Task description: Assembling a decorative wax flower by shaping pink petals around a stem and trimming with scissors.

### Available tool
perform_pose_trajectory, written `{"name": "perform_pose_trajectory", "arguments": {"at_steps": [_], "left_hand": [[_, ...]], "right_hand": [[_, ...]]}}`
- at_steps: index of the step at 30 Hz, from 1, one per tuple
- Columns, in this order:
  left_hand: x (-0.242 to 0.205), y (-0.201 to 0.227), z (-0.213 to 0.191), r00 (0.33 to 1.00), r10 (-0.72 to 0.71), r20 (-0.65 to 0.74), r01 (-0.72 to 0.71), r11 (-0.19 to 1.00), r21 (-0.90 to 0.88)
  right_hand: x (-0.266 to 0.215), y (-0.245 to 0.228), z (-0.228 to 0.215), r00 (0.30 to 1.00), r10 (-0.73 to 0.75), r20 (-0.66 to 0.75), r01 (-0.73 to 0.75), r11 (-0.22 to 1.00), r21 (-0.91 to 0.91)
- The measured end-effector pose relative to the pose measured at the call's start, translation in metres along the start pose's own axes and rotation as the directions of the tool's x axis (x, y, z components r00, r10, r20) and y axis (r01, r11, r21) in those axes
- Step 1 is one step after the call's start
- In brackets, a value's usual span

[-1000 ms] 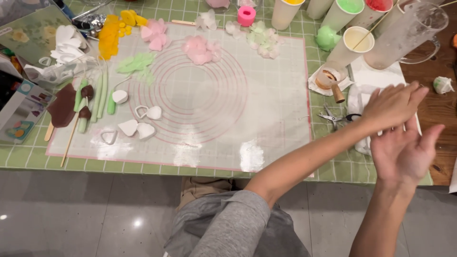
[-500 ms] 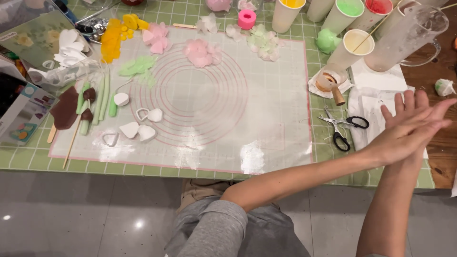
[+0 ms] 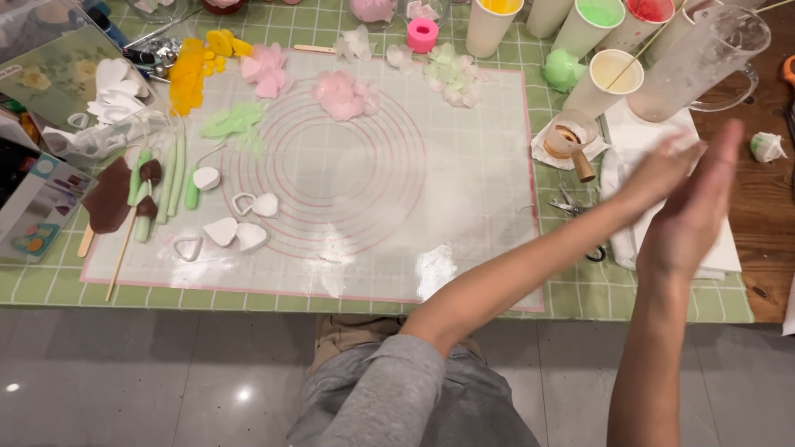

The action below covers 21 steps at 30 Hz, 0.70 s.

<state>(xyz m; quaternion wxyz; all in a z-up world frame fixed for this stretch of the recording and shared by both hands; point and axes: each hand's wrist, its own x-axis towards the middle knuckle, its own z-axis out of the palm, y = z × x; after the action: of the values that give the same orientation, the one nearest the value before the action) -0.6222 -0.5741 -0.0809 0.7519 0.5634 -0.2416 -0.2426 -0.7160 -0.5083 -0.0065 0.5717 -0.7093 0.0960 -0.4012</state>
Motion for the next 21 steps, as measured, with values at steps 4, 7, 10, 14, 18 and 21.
{"name": "perform_pose_trajectory", "arguments": {"at_steps": [4, 7, 10, 14, 18, 21], "left_hand": [[-0.042, -0.020, 0.024, 0.945, -0.199, 0.260, 0.281, 0.902, -0.329], [-0.057, -0.051, 0.031, 0.908, -0.312, 0.280, 0.405, 0.826, -0.392], [-0.065, -0.055, 0.020, 0.880, -0.272, 0.389, 0.461, 0.685, -0.564], [-0.065, -0.011, -0.024, 0.784, -0.323, 0.530, 0.616, 0.517, -0.595], [-0.063, 0.017, -0.053, 0.789, -0.328, 0.519, 0.614, 0.419, -0.669], [-0.073, 0.030, -0.051, 0.806, -0.222, 0.549, 0.588, 0.415, -0.694]], "right_hand": [[0.014, 0.038, -0.022, 0.998, 0.051, -0.025, -0.054, 0.989, -0.136], [0.021, 0.072, -0.045, 0.992, 0.124, -0.019, -0.124, 0.991, -0.054], [0.024, 0.087, -0.058, 0.993, 0.118, -0.012, -0.119, 0.992, -0.052], [0.025, 0.085, -0.072, 0.990, 0.110, -0.086, -0.106, 0.993, 0.051], [0.002, 0.026, -0.036, 1.000, -0.028, 0.012, 0.029, 0.998, -0.050], [-0.007, 0.021, -0.020, 0.997, -0.026, 0.074, 0.032, 0.996, -0.081]]}}
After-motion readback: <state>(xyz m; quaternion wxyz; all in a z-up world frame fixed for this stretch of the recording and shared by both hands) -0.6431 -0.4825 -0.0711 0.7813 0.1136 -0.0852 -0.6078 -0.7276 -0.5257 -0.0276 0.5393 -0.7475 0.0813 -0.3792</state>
